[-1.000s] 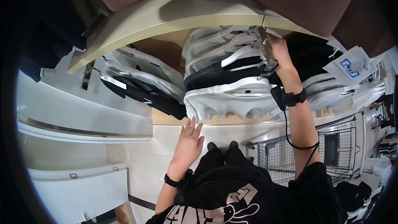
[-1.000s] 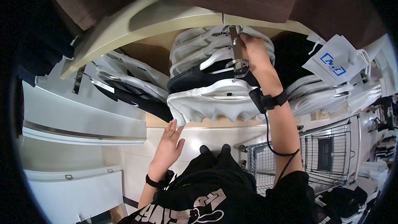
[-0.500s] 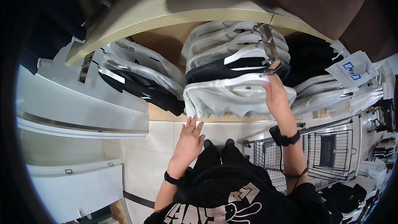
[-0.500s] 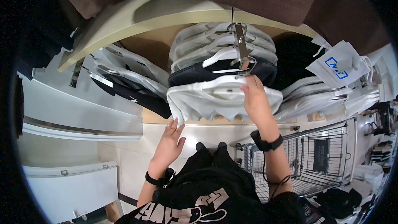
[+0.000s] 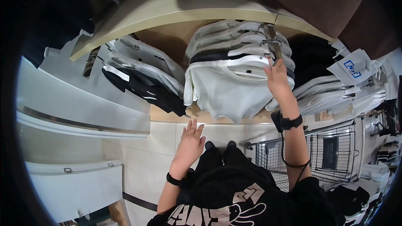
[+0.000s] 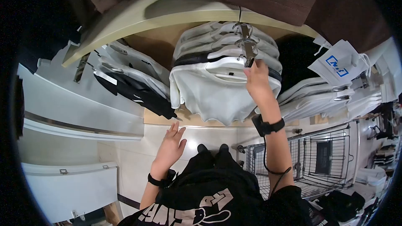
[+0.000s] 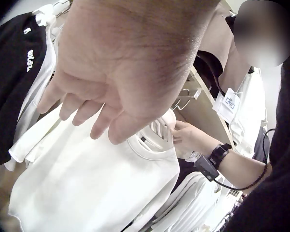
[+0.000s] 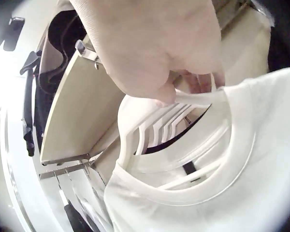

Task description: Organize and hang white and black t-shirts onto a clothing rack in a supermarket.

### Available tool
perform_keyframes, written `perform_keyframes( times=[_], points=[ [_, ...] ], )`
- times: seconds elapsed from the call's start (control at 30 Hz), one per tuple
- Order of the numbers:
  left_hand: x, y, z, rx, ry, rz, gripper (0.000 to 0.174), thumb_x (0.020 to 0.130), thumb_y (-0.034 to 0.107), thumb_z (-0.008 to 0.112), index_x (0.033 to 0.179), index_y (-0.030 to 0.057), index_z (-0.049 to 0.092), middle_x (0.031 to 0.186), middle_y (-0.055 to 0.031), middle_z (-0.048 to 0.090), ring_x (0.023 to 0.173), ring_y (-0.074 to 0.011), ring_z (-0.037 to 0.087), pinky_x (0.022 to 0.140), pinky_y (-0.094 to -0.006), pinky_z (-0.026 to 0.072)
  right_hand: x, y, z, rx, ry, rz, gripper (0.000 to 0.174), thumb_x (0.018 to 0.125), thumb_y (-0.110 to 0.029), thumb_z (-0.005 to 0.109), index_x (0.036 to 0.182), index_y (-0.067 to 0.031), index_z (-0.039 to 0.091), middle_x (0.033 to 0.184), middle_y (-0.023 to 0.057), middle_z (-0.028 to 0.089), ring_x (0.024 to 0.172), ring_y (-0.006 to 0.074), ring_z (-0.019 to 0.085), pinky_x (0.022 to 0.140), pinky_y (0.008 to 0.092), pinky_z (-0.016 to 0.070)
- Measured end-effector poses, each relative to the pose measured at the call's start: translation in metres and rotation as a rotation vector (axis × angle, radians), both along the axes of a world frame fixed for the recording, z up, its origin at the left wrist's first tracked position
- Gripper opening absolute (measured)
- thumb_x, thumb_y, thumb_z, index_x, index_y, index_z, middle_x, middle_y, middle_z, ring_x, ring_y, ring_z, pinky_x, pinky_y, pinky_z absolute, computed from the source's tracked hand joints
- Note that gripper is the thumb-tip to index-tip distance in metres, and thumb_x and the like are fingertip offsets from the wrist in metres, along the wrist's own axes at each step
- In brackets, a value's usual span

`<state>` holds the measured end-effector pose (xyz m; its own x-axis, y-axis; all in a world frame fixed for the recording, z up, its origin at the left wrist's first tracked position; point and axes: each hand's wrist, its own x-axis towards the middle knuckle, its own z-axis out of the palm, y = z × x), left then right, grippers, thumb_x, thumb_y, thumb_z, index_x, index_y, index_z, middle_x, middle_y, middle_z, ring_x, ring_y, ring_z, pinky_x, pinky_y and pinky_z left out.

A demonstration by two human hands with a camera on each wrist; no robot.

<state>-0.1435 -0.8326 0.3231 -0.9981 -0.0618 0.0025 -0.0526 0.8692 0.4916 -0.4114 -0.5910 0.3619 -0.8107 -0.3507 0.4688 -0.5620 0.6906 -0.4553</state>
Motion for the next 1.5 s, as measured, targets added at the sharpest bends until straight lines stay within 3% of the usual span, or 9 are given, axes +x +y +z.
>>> perform_keyframes(
  times=[0.23, 0.43, 0.53, 0.67, 0.87, 1.03, 1.27, 1.43, 1.5],
  points=[
    [0.022, 0.013, -0.018, -0.016, -0.195, 0.009, 0.041, 0.089, 0.017, 0.057, 0.125, -0.0013, 0.054, 0.138, -0.0278, 0.043, 0.132, -0.0419, 0.038, 0.106, -0.0514, 0.0351, 0.111, 0.048, -0.022, 0.381, 0.144, -0.109, 0.06, 0.082, -0.004, 0.057, 0.138, 0.0019, 0.037, 0.145, 0.027, 0.028, 0.131, 0.0445, 0.032, 0.111, 0.0557, 0.0182],
    [0.071, 0.021, -0.045, 0.023, -0.548, -0.031, 0.042, 0.091, 0.024, 0.052, 0.125, -0.0014, 0.053, 0.128, -0.0266, 0.053, 0.12, -0.0384, 0.051, 0.1, -0.0443, 0.0424, 0.18, 0.095, -0.193, 0.99, -0.829, 0.211, 0.035, 0.086, -0.017, 0.048, 0.114, -0.0093, 0.067, 0.124, 0.016, 0.061, 0.13, 0.0395, 0.041, 0.109, 0.0676, 0.0073],
    [0.094, 0.018, -0.065, 0.032, -0.51, -0.144, 0.04, 0.089, 0.024, 0.055, 0.122, 0.0013, 0.055, 0.113, -0.024, 0.062, 0.1, -0.0368, 0.062, 0.087, -0.0458, 0.0496, 0.23, 0.102, -0.197, 1.306, -0.512, 0.322, 0.026, 0.083, -0.02, 0.055, 0.1, -0.0076, 0.071, 0.106, 0.0148, 0.068, 0.111, 0.0328, 0.058, 0.105, 0.0627, 0.027],
    [0.099, 0.015, -0.062, -0.026, -0.448, -0.208, 0.039, 0.089, 0.024, 0.055, 0.121, 0.001, 0.055, 0.11, -0.0222, 0.063, 0.099, -0.0354, 0.062, 0.084, -0.0441, 0.0504, 0.264, 0.139, -0.253, 0.224, -0.742, 0.293, 0.027, 0.086, -0.023, 0.057, 0.102, -0.0048, 0.069, 0.102, 0.0186, 0.066, 0.095, 0.0365, 0.063, 0.082, 0.0381, 0.0515],
    [0.124, 0.025, -0.046, -0.039, -0.394, -0.272, 0.042, 0.09, 0.025, 0.055, 0.125, 0.0011, 0.055, 0.118, -0.0219, 0.061, 0.107, -0.0374, 0.058, 0.091, -0.0436, 0.0472, 0.332, 0.163, -0.249, -0.032, -0.94, -0.079, 0.031, 0.084, -0.026, 0.066, 0.105, -0.0028, 0.069, 0.09, 0.0169, 0.07, 0.082, 0.0265, 0.068, 0.077, 0.0336, 0.0516],
    [0.219, 0.004, -0.077, 0.013, -0.374, -0.399, 0.036, 0.09, 0.026, 0.052, 0.117, 0.0022, 0.059, 0.103, -0.019, 0.066, 0.097, -0.0348, 0.063, 0.084, -0.0462, 0.0498, 0.421, 0.172, -0.281, -1.015, -1.031, -0.396, 0.02, 0.076, -0.007, 0.067, 0.091, 0.0049, 0.069, 0.085, 0.0114, 0.069, 0.079, 0.0207, 0.067, 0.074, 0.0283, 0.051],
    [0.351, -0.038, -0.093, -0.108, -0.709, -0.276, 0.033, 0.09, 0.029, 0.052, 0.106, 0.0034, 0.064, 0.102, -0.018, 0.067, 0.098, -0.035, 0.062, 0.083, -0.0457, 0.0504, 0.496, 0.207, -0.27, -0.969, -0.806, -0.549, 0.023, 0.076, -0.003, 0.066, 0.096, 0.0048, 0.06, 0.07, 0.0071, 0.063, 0.058, 0.0156, 0.059, 0.058, 0.0277, 0.0468],
    [0.397, -0.045, -0.1, -0.148, -0.714, -0.181, 0.032, 0.089, 0.029, 0.053, 0.101, 0.0031, 0.066, 0.099, -0.0185, 0.067, 0.097, -0.0359, 0.063, 0.084, -0.0464, 0.0501, 0.467, 0.218, -0.308, 0.159, -0.883, -0.536, 0.012, 0.076, 0.001, 0.061, 0.083, 0.0095, 0.057, 0.063, 0.0198, 0.064, 0.062, 0.024, 0.068, 0.059, 0.0375, 0.0535],
    [0.404, -0.037, -0.095, -0.116, -0.678, -0.151, 0.032, 0.089, 0.029, 0.053, 0.101, 0.003, 0.066, 0.099, -0.0188, 0.067, 0.097, -0.036, 0.063, 0.084, -0.0467, 0.05, 0.463, 0.208, -0.293, 0.032, -0.966, -0.558, 0.011, 0.075, 0.001, 0.06, 0.081, 0.0096, 0.056, 0.06, 0.0211, 0.063, 0.059, 0.0262, 0.068, 0.054, 0.0378, 0.0534]
  ],
)
